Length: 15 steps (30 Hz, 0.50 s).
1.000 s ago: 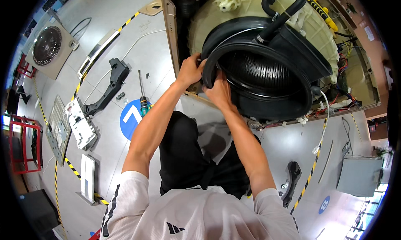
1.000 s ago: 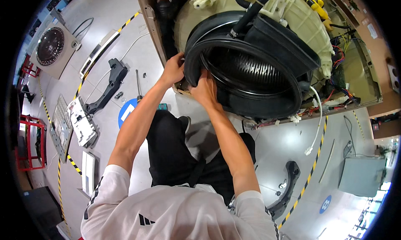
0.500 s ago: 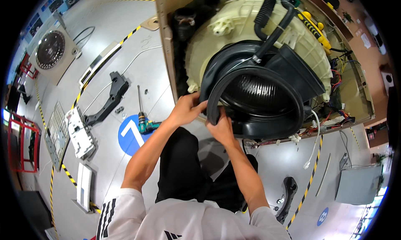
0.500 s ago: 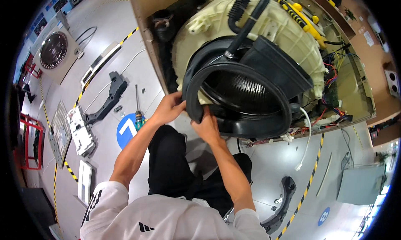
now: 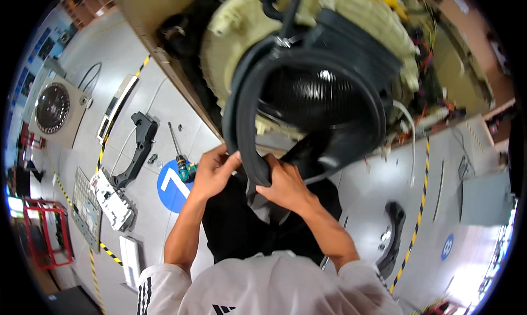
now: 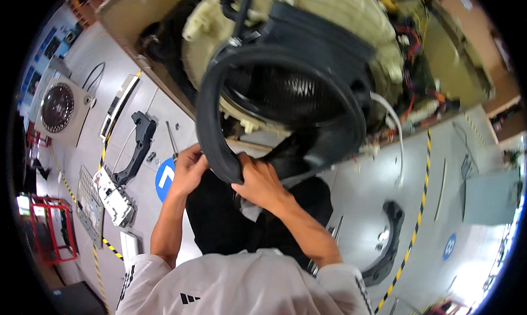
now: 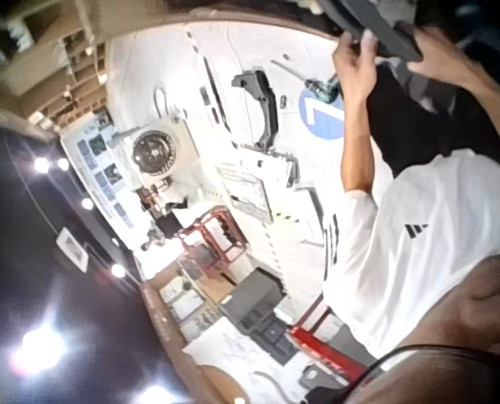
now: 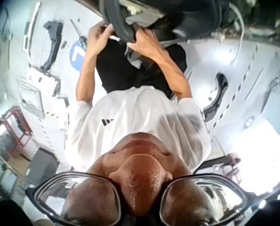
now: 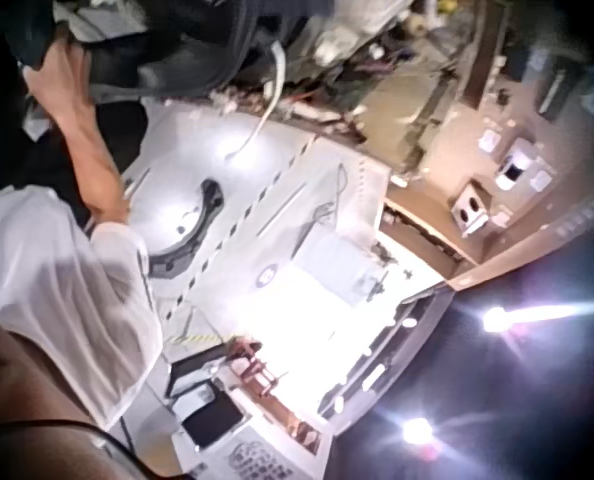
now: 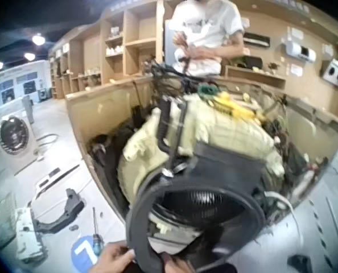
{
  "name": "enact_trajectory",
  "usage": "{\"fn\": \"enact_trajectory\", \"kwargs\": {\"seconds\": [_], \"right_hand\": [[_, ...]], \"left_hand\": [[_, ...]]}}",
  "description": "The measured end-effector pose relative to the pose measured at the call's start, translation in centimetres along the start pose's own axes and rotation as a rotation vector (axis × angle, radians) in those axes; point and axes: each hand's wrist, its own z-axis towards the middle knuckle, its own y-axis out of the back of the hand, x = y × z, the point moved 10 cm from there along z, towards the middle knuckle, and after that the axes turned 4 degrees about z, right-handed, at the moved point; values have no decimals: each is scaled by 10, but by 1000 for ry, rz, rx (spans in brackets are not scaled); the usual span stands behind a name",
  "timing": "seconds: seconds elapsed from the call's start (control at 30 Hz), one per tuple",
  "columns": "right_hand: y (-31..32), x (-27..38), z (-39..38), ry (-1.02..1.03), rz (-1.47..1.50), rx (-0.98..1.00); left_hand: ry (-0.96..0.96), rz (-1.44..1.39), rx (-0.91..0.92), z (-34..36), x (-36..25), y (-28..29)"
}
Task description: The person removes the door seal and various internal components from a washing machine tub, then uses a screwdriver and pliers to disconnect wiring and fasteners from the lower assembly.
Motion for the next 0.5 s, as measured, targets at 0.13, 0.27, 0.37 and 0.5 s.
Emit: {"fn": "enact_trajectory", "kwargs": {"seconds": [0.13,0.27,0.37,0.5], "right_hand": [[2,10,-7,30,8,143],[12,5,-26,31,-42,93],[13,5,-28,58,-13,66],[-4,-1,-9,60,-76,-19]], "left_hand": [[18,-55,-77,-23,10,-3],[-12,-379,-85,-39,10,-25],[-174,-362,121,-46,-12,-53],[-137,-94,-124,-36,8,-28]]}}
